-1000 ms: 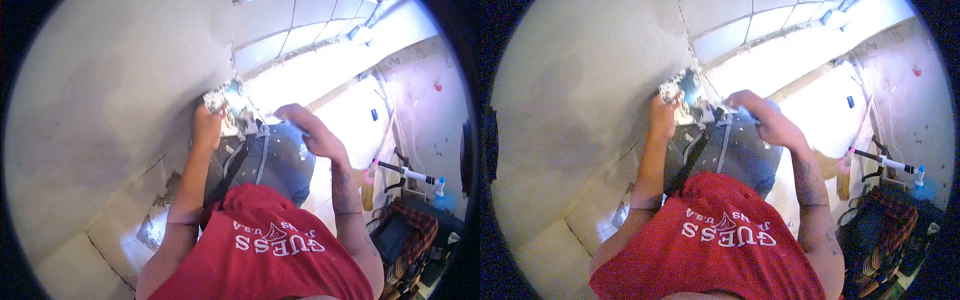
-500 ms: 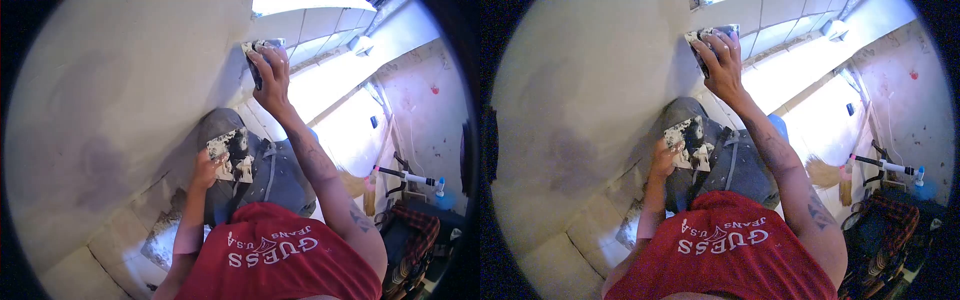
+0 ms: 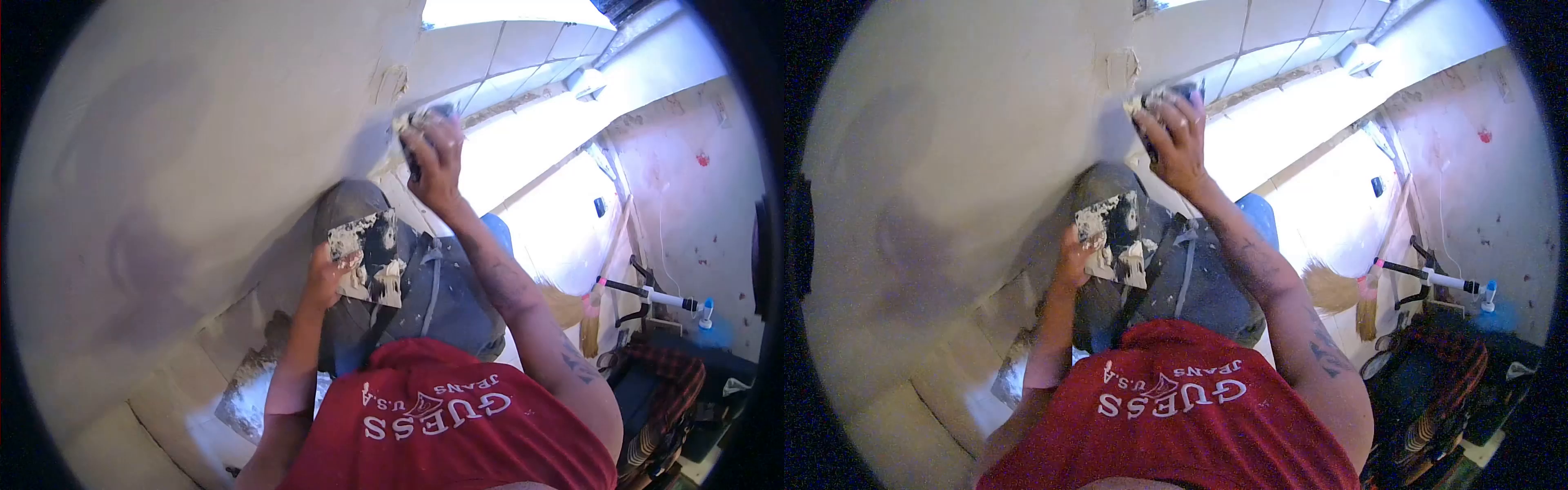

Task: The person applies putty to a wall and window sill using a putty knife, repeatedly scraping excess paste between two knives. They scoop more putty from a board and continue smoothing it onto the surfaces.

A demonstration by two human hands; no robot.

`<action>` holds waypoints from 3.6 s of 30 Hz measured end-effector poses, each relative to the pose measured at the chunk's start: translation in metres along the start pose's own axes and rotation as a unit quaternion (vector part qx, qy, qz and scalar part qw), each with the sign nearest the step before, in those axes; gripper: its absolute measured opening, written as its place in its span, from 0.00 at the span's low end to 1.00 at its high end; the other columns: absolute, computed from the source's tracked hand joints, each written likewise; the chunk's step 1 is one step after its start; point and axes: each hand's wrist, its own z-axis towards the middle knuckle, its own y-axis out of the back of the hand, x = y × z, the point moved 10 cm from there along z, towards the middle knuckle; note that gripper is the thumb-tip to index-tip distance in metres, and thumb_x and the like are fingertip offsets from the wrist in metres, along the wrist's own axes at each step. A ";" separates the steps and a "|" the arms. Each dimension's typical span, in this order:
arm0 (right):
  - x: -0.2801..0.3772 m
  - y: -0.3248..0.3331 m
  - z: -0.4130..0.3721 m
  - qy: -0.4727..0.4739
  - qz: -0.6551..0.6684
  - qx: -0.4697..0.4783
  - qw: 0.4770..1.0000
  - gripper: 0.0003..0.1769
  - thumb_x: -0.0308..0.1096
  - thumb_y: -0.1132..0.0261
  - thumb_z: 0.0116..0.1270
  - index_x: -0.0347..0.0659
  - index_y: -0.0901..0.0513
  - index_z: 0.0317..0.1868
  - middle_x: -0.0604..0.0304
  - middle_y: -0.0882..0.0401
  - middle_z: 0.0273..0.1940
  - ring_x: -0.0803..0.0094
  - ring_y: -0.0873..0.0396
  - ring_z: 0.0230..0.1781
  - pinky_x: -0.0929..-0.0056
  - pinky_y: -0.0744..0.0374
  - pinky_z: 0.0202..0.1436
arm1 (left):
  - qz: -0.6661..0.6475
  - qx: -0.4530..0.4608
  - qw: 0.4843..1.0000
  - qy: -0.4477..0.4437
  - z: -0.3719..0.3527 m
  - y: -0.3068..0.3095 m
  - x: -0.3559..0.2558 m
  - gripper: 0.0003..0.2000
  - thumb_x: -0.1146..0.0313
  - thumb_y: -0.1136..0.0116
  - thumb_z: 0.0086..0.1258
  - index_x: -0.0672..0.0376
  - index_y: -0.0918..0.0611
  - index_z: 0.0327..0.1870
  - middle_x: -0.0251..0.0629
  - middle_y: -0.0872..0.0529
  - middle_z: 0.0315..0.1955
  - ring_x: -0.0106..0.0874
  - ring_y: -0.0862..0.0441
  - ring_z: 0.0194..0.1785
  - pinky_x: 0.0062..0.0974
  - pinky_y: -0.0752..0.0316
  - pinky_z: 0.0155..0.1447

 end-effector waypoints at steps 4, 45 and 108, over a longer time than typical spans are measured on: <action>0.001 0.028 0.067 0.019 0.005 -0.061 0.998 0.29 0.26 0.32 0.40 0.51 0.25 0.48 0.60 0.33 0.49 0.58 0.36 0.55 0.46 0.42 0.60 | -0.034 0.000 0.999 0.019 0.002 0.007 0.016 0.14 0.78 0.44 0.58 0.64 0.25 0.46 0.36 0.20 0.40 0.27 0.22 0.42 0.25 0.27 0.47; 0.015 0.047 0.097 0.050 -0.069 -0.072 0.994 0.35 0.22 0.32 0.36 0.52 0.25 0.51 0.57 0.35 0.50 0.58 0.35 0.54 0.50 0.40 0.59 | -0.123 -0.015 0.989 0.082 -0.004 -0.003 0.011 0.17 0.82 0.51 0.60 0.65 0.32 0.52 0.40 0.23 0.43 0.29 0.23 0.46 0.27 0.28 0.51; -0.030 0.128 -0.112 -0.398 0.207 0.152 0.881 0.33 0.11 0.52 0.51 0.38 0.37 0.60 0.50 0.35 0.57 0.62 0.37 0.60 0.67 0.37 0.62 | -0.029 -0.149 0.987 0.048 0.003 -0.080 -0.059 0.16 0.77 0.48 0.61 0.59 0.30 0.51 0.37 0.24 0.43 0.32 0.22 0.42 0.31 0.22 0.42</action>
